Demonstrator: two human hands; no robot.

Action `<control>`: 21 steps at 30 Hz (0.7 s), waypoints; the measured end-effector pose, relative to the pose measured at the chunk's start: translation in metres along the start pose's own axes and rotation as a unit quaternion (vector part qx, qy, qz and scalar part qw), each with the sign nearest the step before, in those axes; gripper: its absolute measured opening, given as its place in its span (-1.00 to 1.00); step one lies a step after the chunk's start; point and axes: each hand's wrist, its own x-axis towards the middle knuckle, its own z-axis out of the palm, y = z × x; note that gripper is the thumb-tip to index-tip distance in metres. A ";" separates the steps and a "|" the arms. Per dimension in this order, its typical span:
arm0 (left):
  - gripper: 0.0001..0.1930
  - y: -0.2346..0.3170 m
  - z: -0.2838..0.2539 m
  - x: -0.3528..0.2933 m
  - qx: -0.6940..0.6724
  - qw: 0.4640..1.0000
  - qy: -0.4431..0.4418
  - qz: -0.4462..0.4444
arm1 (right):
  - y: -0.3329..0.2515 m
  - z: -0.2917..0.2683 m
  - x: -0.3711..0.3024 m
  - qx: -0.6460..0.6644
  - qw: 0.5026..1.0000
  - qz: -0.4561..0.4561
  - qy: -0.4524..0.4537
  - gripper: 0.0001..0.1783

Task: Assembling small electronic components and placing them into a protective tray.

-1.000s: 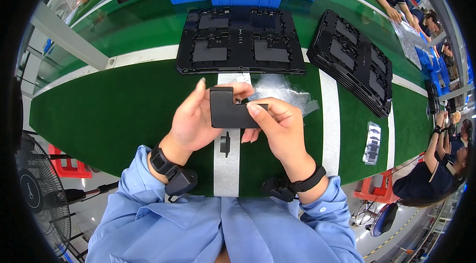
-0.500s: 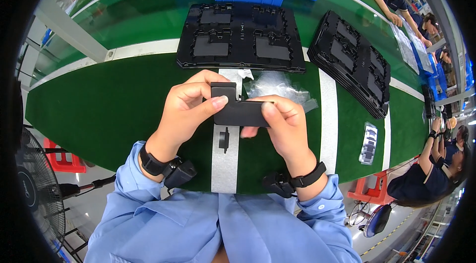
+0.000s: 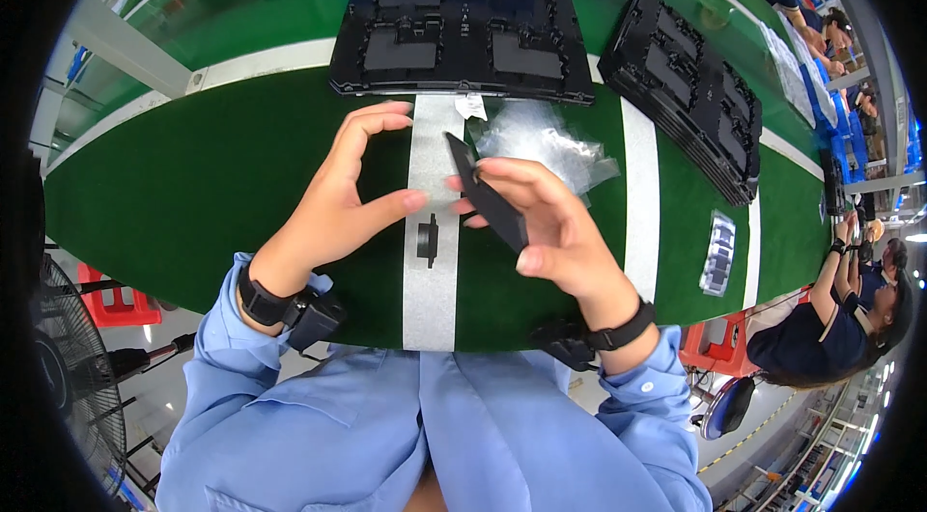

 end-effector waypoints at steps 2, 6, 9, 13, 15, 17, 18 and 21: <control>-0.37 -0.003 0.004 -0.009 0.120 0.992 -0.030 -0.022 | 0.006 -0.011 -0.015 -0.194 0.981 -0.003 0.024 -0.15; -0.27 0.005 0.006 -0.017 0.267 0.957 -0.102 -0.049 | -0.005 -0.005 -0.021 -0.460 0.882 -0.081 -0.056 -0.29; -0.25 0.008 0.005 -0.021 0.274 0.952 -0.125 -0.060 | -0.001 0.002 -0.022 -0.532 0.838 -0.101 -0.071 -0.35; -0.23 0.011 0.006 -0.022 0.276 0.948 -0.145 -0.067 | 0.000 0.007 -0.022 -0.577 0.808 -0.079 -0.094 -0.39; -0.23 0.011 0.007 -0.020 0.280 0.945 -0.156 -0.067 | 0.002 0.007 -0.023 -0.585 0.802 -0.071 -0.098 -0.39; -0.23 0.011 0.006 -0.019 0.285 0.942 -0.167 -0.061 | 0.003 0.009 -0.023 -0.604 0.788 -0.069 -0.098 -0.38; -0.23 0.010 0.006 -0.019 0.282 0.942 -0.170 -0.066 | 0.004 0.009 -0.023 -0.600 0.791 -0.065 -0.100 -0.38; -0.23 0.010 0.005 -0.019 0.282 0.941 -0.177 -0.066 | 0.006 0.010 -0.022 -0.611 0.783 -0.063 -0.101 -0.38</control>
